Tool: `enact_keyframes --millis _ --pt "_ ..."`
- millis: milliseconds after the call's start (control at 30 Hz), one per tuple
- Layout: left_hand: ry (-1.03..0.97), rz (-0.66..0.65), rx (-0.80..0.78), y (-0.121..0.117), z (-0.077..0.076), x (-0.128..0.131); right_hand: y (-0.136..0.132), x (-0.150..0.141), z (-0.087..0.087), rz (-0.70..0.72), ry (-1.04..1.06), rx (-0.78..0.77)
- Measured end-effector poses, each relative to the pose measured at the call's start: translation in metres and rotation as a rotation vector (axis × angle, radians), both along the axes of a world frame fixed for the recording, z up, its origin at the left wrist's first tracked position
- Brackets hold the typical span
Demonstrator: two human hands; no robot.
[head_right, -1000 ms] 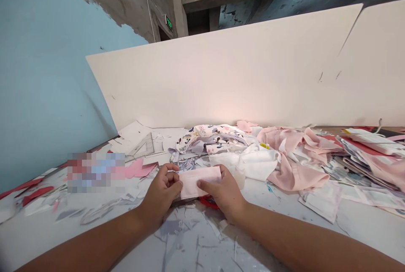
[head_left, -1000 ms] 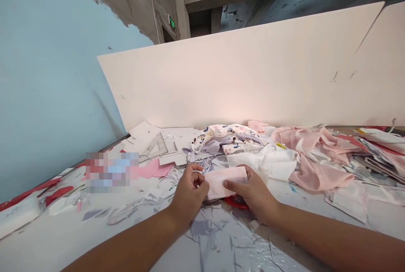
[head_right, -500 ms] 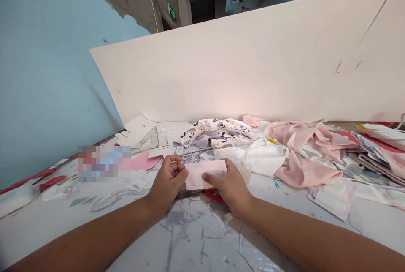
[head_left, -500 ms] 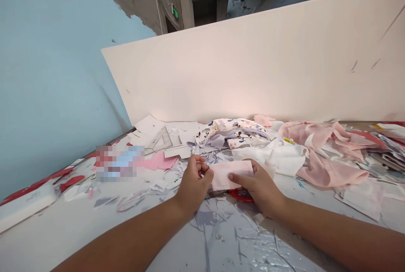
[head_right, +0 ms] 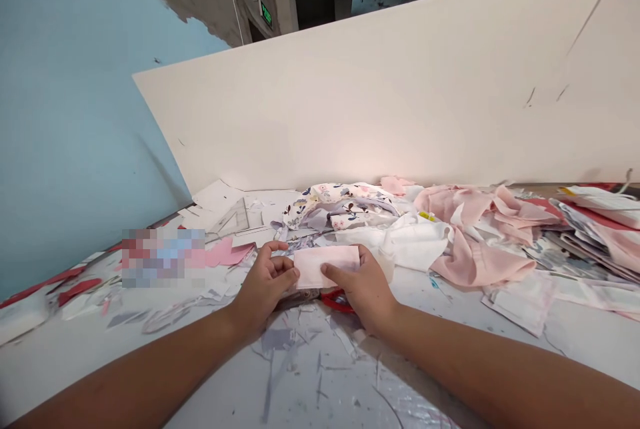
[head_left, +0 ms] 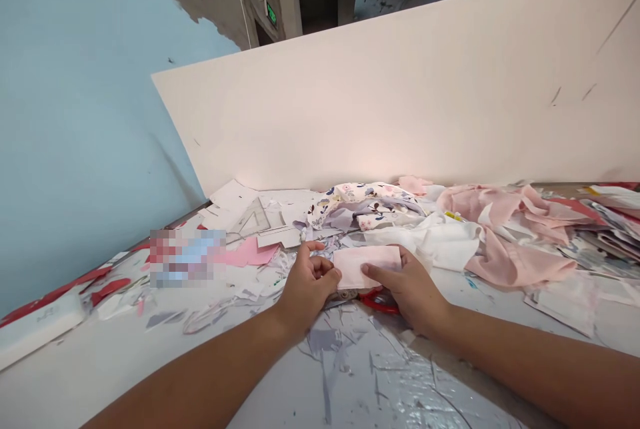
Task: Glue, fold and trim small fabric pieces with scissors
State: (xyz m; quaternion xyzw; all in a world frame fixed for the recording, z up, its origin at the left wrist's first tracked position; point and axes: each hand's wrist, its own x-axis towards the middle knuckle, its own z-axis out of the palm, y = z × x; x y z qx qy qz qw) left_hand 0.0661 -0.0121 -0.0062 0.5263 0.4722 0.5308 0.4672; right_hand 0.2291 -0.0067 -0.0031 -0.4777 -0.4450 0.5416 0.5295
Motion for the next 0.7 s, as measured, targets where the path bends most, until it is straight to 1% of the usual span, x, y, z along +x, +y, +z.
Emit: enact_keyframes --millis 100,200,333,467,533,600,700 --pt "0.011 -0.037 -0.025 -0.0006 0.0013 0.0010 0.0002 0.0000 0.0009 -0.001 -0.001 -0.002" --pt "0.043 -0.009 -0.007 0.0008 0.0007 0.0018 -0.0005 -0.0001 0.0020 -0.008 -0.010 -0.008" --pt "0.007 0.024 -0.009 0.0014 -0.0012 0.0014 -0.0004 0.0004 0.0021 -0.013 -0.016 -0.007" --pt "-0.058 -0.046 -0.073 -0.0007 -0.0024 0.0000 0.0005 0.0012 0.0002 -0.010 -0.012 -0.006" --pt "-0.044 -0.082 -0.088 -0.0009 -0.0037 -0.0005 0.0005 0.0014 -0.0006 -0.009 -0.007 0.000" --pt "-0.002 -0.089 -0.084 -0.0001 -0.0057 -0.0008 0.0002 0.0014 -0.0007 -0.008 -0.002 0.004" --pt "0.020 -0.056 -0.064 0.0021 -0.0083 -0.0011 -0.0010 0.0009 0.0007 -0.009 0.001 0.002"
